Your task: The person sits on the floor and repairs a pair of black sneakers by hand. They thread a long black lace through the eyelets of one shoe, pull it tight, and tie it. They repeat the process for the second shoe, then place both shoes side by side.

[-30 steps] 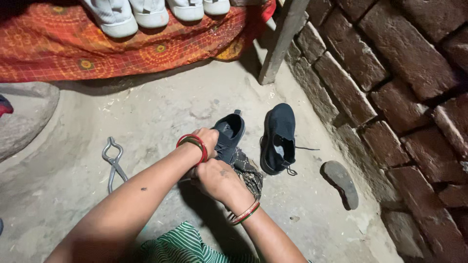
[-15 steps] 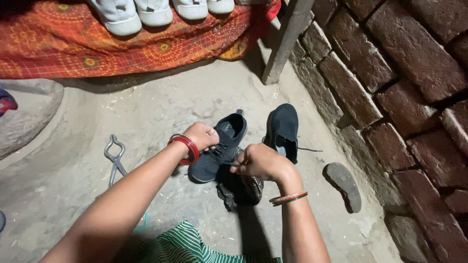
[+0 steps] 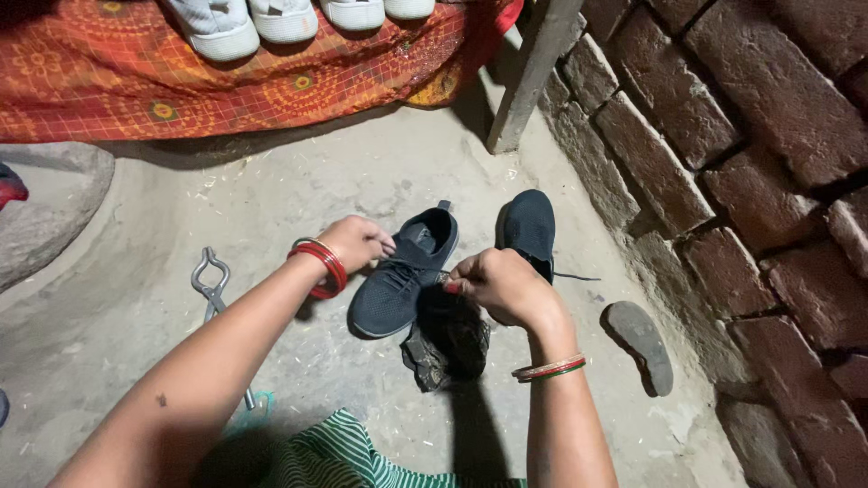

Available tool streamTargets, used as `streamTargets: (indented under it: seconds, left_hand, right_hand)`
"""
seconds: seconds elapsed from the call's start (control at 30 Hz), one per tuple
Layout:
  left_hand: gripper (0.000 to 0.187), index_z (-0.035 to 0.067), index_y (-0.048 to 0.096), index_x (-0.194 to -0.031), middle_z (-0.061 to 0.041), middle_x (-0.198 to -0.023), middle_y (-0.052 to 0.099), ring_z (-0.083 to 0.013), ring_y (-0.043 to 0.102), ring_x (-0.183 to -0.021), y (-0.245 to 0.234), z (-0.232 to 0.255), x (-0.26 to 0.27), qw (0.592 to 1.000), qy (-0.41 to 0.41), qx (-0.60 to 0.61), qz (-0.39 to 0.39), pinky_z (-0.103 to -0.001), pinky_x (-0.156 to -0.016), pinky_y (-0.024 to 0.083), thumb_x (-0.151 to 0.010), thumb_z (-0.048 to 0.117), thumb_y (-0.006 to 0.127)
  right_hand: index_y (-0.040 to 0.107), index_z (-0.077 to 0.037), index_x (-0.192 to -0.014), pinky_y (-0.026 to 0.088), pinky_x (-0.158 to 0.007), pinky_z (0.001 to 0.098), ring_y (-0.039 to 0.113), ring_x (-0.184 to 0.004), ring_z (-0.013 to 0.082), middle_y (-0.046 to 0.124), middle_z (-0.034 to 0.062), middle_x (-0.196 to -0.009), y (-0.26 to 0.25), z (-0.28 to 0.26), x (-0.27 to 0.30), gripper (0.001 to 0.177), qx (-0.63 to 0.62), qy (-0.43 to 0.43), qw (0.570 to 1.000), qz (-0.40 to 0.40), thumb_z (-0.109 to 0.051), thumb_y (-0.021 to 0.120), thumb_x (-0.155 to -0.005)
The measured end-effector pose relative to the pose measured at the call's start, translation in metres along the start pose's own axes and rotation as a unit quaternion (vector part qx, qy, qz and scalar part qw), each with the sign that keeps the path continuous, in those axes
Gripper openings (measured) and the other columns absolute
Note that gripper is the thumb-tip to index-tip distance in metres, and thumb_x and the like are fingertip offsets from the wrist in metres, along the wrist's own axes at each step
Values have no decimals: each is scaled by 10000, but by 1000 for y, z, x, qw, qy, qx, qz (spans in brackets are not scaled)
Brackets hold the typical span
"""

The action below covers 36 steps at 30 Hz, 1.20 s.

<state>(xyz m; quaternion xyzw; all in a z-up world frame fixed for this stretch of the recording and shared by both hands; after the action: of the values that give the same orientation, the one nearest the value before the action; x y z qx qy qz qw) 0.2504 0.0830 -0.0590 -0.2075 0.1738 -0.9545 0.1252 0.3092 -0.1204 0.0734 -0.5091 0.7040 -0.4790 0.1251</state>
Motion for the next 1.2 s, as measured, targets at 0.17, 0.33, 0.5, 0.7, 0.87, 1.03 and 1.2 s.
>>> streamTargets:
  seconds: [0.17,0.33,0.5,0.7,0.87,1.03,1.2]
  left_hand:
    - [208,74,732,-1024,-59,-812,606,-175,606,-629,15,-25,2,966,-114,221,-69,-322,-559,506,-1003,152,540]
    - [183,135,777,-1012,-113,-949,782,-251,717,-882,-8,12,9,966,90,-243,4,-387,-818,541,-892,184,647]
    - [201,181,822,-996,-100,-950,769,-265,718,-917,-7,14,6,934,89,-346,-30,-399,-851,547,-906,302,690]
    - [247,118,789,-1093,9,-712,596,-114,558,-623,17,4,11,963,-36,232,-132,-314,-615,550,-934,169,607]
    - [245,146,769,-1177,-67,-880,709,-171,592,-752,22,13,28,996,-20,-35,-82,-327,-700,482,-976,261,691]
    - [239,145,780,-1070,-22,-955,792,-121,726,-916,35,47,37,980,107,-124,-114,-302,-849,539,-909,290,680]
    - [271,143,752,-949,-38,-873,762,-141,695,-846,28,58,36,977,127,-147,-92,-323,-799,527,-954,354,583]
  right_hand:
    - [709,-107,-1040,561,-703,381,756,-774,269,779,125,-839,0,13,1,254,-40,82,996,-2,-114,723,-786]
    - [759,-75,-950,555,-735,358,749,-815,253,773,119,-857,-14,-6,3,154,6,-2,997,71,-119,737,-804]
    - [768,-75,-952,559,-729,359,745,-820,267,753,123,-874,-23,-19,-2,148,-51,-54,987,143,-106,749,-809]
    - [779,-77,-963,555,-744,371,724,-841,283,743,135,-891,-14,-25,-9,160,-24,-83,986,142,-117,783,-808]
    - [756,-64,-999,581,-739,336,771,-831,222,764,122,-915,-10,-16,-14,164,-115,-55,972,198,-65,742,-835]
    - [763,-37,-998,574,-723,329,750,-824,248,755,135,-942,-4,-23,-15,167,-150,-96,928,326,-44,762,-830]
    - [766,-39,-1043,561,-715,297,690,-775,144,763,94,-877,38,-6,-35,151,-282,-39,930,231,-65,689,-916]
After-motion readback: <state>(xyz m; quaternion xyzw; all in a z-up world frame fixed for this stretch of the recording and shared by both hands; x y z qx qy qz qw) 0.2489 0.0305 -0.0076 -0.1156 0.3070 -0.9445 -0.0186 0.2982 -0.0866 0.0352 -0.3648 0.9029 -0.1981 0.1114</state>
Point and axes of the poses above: each hand's wrist, its own x-axis away from the middle knuckle, its own y-axis out of the palm, z = x × y, the point moved 10 cm from there along -x, towards the middle knuckle
